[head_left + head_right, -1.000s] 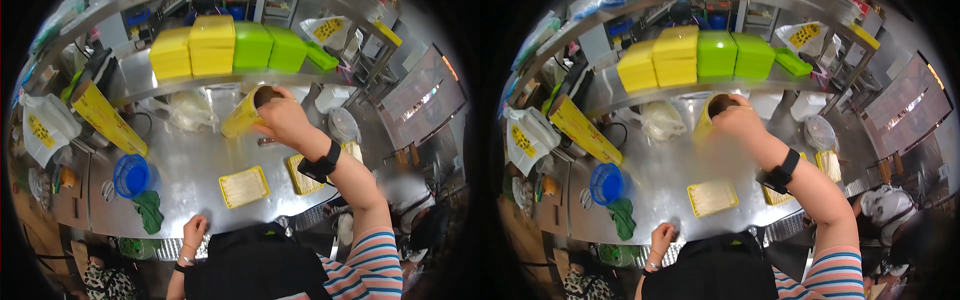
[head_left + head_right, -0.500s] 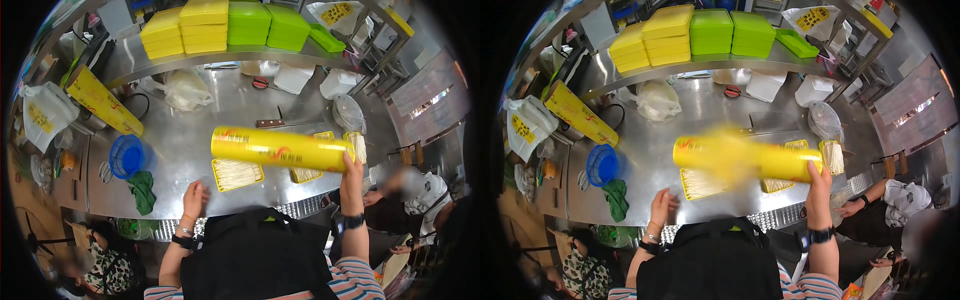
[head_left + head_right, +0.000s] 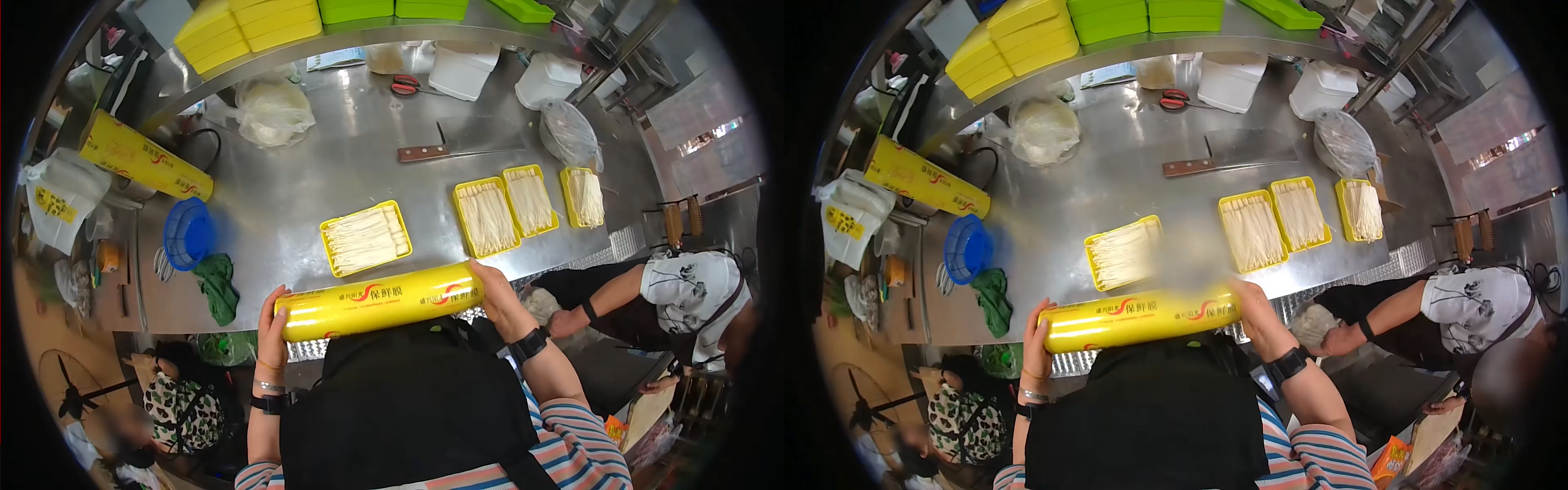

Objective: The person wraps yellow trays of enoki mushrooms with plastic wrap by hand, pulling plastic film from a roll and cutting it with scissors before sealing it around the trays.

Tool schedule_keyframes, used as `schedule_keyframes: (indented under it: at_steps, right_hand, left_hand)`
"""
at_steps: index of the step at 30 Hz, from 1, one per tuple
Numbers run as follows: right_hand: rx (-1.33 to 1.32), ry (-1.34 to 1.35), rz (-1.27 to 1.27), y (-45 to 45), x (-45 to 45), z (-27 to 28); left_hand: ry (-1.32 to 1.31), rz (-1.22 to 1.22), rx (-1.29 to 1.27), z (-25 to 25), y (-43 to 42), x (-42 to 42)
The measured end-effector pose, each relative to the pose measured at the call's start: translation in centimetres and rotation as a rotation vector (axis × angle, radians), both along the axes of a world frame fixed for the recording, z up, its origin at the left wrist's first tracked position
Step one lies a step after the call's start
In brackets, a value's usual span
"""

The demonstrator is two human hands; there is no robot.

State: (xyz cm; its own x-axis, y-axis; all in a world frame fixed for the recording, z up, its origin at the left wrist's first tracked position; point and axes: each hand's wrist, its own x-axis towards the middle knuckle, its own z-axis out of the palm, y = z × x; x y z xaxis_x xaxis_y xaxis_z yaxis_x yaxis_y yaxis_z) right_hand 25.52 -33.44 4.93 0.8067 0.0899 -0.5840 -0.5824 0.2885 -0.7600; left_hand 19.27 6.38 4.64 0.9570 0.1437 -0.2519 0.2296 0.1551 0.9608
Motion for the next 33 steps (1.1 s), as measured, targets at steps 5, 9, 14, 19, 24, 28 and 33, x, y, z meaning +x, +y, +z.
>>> schedule_keyframes:
  at_steps: [5,9,14,19,24,28,33]
  right_hand:
    - [-0.04,-0.148,0.044,0.4,-0.5,-0.9]
    - [-0.162,-0.128,0.137,0.1,1.0,-1.8]
    - [-0.155,-0.17,0.169,0.6,3.1,-1.7]
    - [-0.858,-0.301,0.366,0.6,2.1,1.4]
    - [-1.142,-0.998,0.356,1.2,1.2,5.4]
    - [-1.164,-1.071,0.452,2.0,1.0,4.6]
    - [-0.942,-0.808,0.498,1.5,-0.4,3.9]
  left_hand:
    - [0.171,0.011,0.275,-4.5,2.2,0.4]
    - [0.282,-0.02,0.347,-5.2,2.5,0.7]
    - [0.052,0.064,0.694,-4.0,0.4,0.6]
    - [0.045,0.094,0.719,-5.6,0.9,0.3]
    - [0.066,0.125,0.617,-6.2,1.0,0.4]
    - [0.059,0.127,0.595,-6.1,0.9,0.7]
    - [0.064,0.119,0.594,-5.3,0.7,0.9]
